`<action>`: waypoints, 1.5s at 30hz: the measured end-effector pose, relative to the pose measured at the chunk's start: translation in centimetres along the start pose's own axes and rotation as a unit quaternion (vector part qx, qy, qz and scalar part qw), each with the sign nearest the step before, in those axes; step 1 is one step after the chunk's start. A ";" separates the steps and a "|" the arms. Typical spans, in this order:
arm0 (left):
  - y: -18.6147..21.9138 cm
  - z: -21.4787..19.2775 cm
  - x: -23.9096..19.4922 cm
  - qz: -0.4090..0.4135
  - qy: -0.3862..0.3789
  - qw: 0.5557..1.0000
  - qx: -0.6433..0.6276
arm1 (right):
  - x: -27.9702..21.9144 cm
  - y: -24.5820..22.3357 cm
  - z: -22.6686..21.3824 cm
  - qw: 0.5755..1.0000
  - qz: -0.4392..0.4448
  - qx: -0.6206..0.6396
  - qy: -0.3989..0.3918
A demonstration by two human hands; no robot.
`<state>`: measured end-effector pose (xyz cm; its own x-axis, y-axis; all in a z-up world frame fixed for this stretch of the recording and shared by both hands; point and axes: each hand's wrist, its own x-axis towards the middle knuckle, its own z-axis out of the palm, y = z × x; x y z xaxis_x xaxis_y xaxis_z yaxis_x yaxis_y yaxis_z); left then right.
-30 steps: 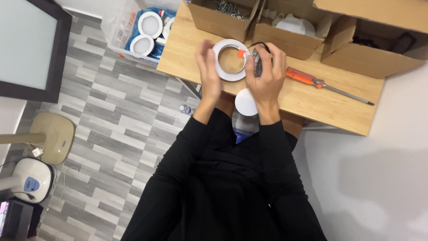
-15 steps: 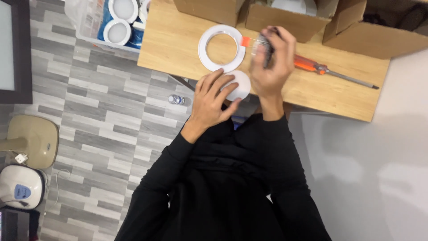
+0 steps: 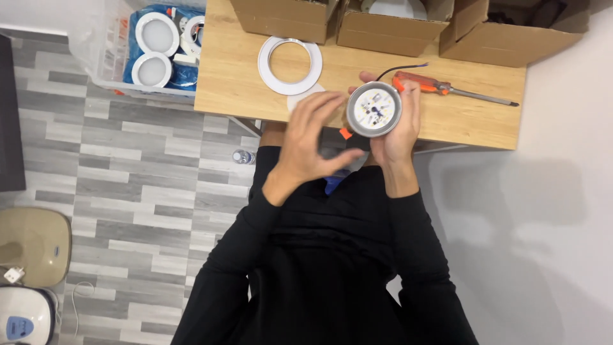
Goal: Assembling LED downlight fixtures by combining the LED board, housing, diffuser, and trim ring, using a screwdriver for fastening.
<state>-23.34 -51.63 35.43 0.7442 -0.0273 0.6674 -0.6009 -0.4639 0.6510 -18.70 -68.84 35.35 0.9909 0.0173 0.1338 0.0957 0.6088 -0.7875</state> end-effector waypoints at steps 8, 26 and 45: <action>-1.6 4.0 2.2 -0.012 -0.012 0.997 -0.079 | 0.9 -0.5 -3.8 0.977 -0.057 -0.206 0.020; -4.2 5.8 2.7 -0.040 -0.128 0.991 0.030 | 3.8 -12.1 -9.2 0.604 -0.227 -0.751 -0.144; -4.1 6.0 3.3 -0.017 -0.124 0.988 0.088 | 1.2 -13.7 -8.2 0.804 -0.296 -0.515 0.009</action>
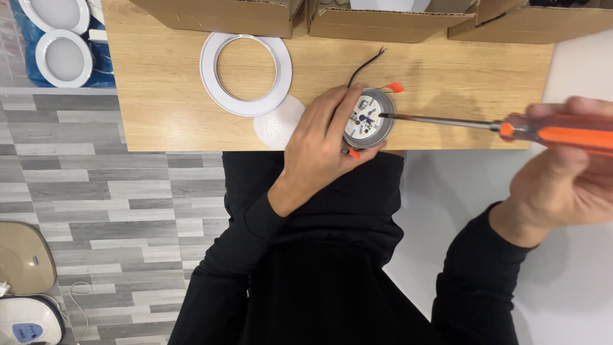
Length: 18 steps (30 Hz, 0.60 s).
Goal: Assembling LED downlight fixtures by combining the LED board, housing, diffuser, and trim ring, using a screwdriver for fastening.
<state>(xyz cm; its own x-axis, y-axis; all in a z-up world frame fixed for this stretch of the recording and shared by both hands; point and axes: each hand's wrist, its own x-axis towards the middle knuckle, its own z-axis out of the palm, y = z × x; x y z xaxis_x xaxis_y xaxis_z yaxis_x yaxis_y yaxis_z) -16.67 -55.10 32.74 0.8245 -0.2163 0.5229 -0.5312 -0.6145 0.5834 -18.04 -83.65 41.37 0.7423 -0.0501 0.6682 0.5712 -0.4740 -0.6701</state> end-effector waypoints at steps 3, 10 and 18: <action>-0.1 0.1 -0.2 0.000 -0.002 1.000 0.006 | 0.5 -0.9 1.4 0.999 0.032 0.017 -0.007; -0.2 0.1 -0.2 -0.001 -0.013 1.000 0.008 | 0.8 -0.7 2.1 0.999 0.024 0.032 -0.025; -0.2 0.0 -0.1 0.003 -0.008 1.000 0.010 | 1.2 -1.1 2.7 1.000 0.012 0.003 -0.023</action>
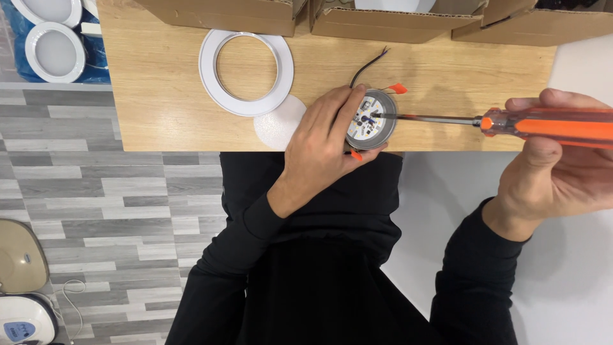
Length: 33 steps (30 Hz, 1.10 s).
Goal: Assembling LED downlight fixtures by combining the LED board, housing, diffuser, and trim ring, using a screwdriver for fastening.
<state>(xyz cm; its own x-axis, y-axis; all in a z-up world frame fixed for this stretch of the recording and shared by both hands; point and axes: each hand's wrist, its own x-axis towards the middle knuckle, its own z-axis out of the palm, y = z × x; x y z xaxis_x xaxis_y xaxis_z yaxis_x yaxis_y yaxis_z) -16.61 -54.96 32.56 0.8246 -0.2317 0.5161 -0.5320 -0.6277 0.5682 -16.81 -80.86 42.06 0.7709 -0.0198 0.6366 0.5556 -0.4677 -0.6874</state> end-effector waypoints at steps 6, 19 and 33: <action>-0.1 0.0 0.0 0.002 -0.001 1.000 0.003 | -0.7 1.2 -1.2 1.000 -0.023 -0.015 0.005; -0.1 0.2 -0.1 -0.004 0.000 1.000 -0.001 | 1.0 -4.3 0.0 0.991 0.026 -0.023 -0.130; -0.1 0.1 -0.1 -0.002 0.006 1.000 0.002 | 1.8 -4.0 0.4 0.992 -0.005 -0.021 -0.126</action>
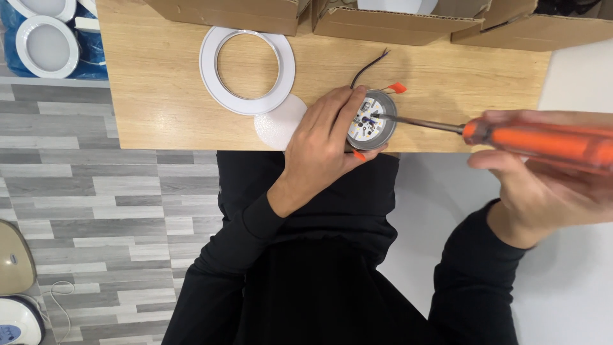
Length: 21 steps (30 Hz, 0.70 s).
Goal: Assembling LED downlight fixtures by combining the LED board, housing, diffuser, and trim ring, using a screwdriver for fastening.
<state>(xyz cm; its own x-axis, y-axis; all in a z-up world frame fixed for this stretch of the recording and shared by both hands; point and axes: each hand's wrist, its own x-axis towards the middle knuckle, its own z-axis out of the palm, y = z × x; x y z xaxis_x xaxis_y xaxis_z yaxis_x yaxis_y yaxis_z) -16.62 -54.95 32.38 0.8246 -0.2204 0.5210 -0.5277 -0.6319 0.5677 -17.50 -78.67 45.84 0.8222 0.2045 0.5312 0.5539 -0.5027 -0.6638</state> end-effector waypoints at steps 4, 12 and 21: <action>0.0 0.1 -0.2 -0.001 0.003 1.000 0.003 | -0.1 0.9 0.6 0.997 0.013 -0.019 0.069; 0.1 -0.1 0.0 0.001 0.001 1.000 0.001 | -1.5 3.2 -0.5 0.992 -0.022 0.005 0.123; 0.2 -0.2 0.1 -0.003 0.012 1.000 0.000 | -1.4 2.9 0.2 0.995 -0.014 0.028 0.093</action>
